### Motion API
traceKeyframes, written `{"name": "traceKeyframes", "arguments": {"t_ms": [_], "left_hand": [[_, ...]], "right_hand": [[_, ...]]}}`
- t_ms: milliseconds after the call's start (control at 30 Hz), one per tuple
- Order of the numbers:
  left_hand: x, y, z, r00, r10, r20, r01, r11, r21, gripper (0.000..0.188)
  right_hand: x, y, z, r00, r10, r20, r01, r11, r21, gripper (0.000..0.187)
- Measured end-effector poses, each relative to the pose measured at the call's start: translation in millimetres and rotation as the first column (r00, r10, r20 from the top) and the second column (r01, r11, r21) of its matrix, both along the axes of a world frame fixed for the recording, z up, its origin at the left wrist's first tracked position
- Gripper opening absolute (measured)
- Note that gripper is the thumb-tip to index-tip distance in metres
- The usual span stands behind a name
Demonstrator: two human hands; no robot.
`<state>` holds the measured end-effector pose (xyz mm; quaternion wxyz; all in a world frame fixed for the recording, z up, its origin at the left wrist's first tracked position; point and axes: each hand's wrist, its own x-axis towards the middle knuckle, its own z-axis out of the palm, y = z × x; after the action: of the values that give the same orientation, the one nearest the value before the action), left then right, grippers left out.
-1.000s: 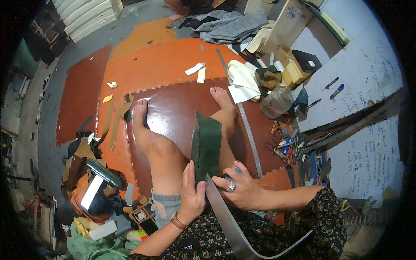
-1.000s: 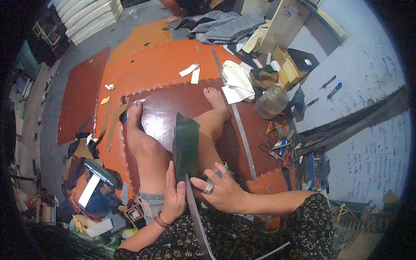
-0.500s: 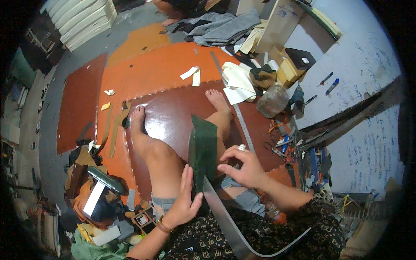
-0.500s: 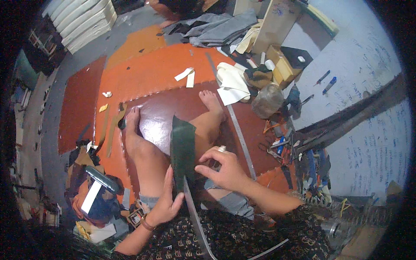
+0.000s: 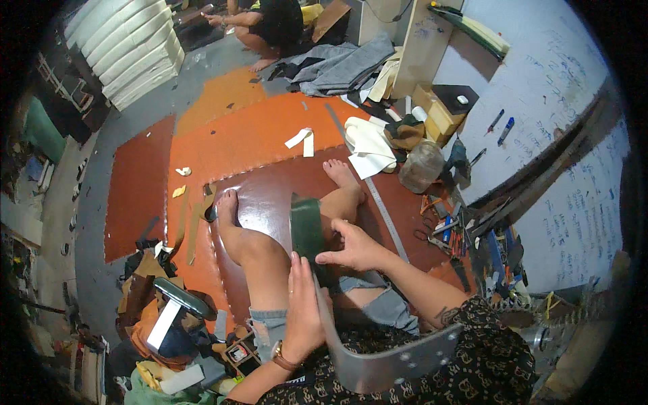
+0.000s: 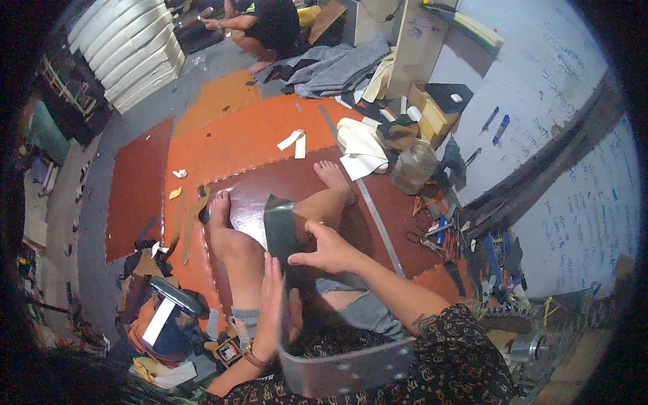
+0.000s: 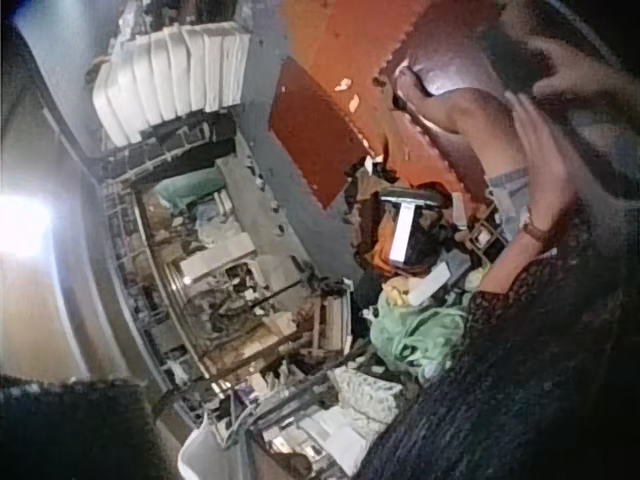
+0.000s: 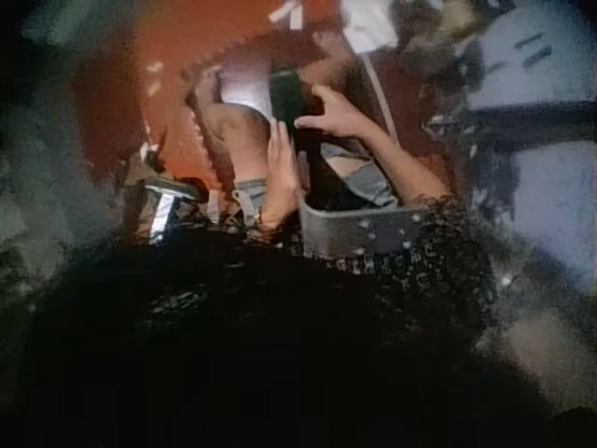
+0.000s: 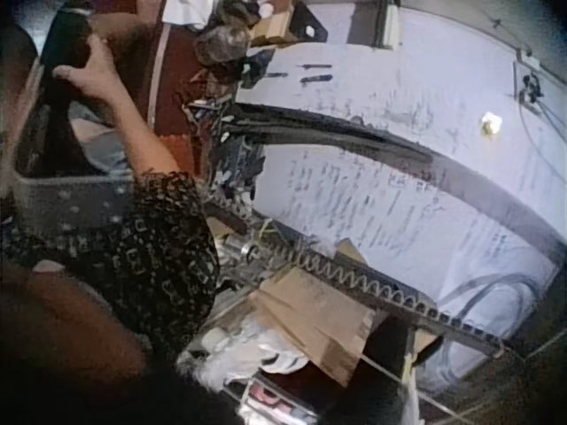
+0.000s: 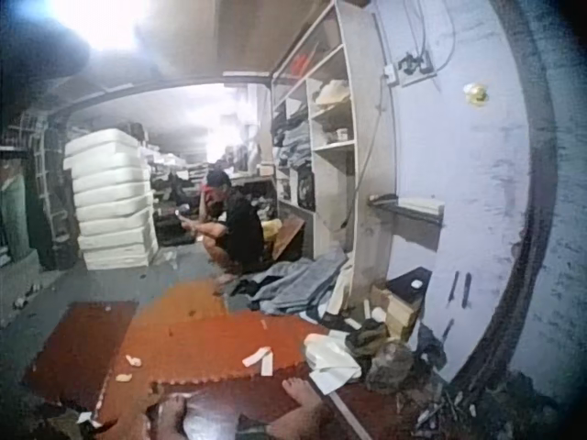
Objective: The person sits on the floor and assembles a shoe component by attaching a green strip to a silver metal plate using a staple gun. They repeatedly position the parts, fire staples, and trim excess material with scissors.
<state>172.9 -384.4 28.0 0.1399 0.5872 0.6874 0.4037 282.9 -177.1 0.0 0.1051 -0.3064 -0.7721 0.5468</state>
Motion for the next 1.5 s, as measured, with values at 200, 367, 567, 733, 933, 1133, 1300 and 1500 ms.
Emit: {"name": "traceKeyframes", "arguments": {"t_ms": [200, 367, 567, 733, 933, 1133, 1300, 1500], "left_hand": [[-49, 0, 12, 0.595, -0.025, 0.803, 0.066, 0.998, -0.017, 0.073], [-81, -4, 66, 0.816, -0.028, 0.578, 0.135, 0.98, -0.143, 0.073], [-87, -35, 33, 0.612, 0.084, 0.786, 0.006, 0.994, -0.111, 0.072], [-81, -41, 51, 0.539, 0.275, 0.796, -0.113, 0.96, -0.255, 0.062], [-115, -45, 17, 0.649, 0.382, 0.658, -0.221, 0.922, -0.317, 0.043], [-113, -39, 4, 0.812, 0.293, 0.504, -0.221, 0.955, -0.199, 0.034], [-96, -46, 6, 0.836, 0.364, 0.411, -0.335, 0.931, -0.143, 0.03], [-83, -39, 9, 0.899, 0.359, 0.249, -0.351, 0.933, -0.079, 0.044]], "right_hand": [[-22, 12, 18, 0.988, 0.015, -0.151, -0.033, 0.993, -0.116, 0.132], [-32, 0, 38, 0.992, 0.035, -0.119, -0.056, 0.983, -0.176, 0.132], [-47, -23, 19, 0.997, 0.067, 0.027, -0.071, 0.988, 0.137, 0.127], [-50, -30, 52, 0.973, 0.104, 0.206, -0.134, 0.982, 0.136, 0.118], [-66, -52, 77, 0.961, 0.102, 0.257, -0.267, 0.584, 0.766, 0.107], [-32, -55, 48, 0.704, 0.596, 0.385, -0.646, 0.314, 0.696, 0.086], [-25, -49, 14, 0.765, 0.613, 0.195, -0.46, 0.31, 0.832, 0.061], [-19, -39, 3, 0.775, 0.63, 0.049, -0.32, 0.324, 0.89, 0.055]]}}
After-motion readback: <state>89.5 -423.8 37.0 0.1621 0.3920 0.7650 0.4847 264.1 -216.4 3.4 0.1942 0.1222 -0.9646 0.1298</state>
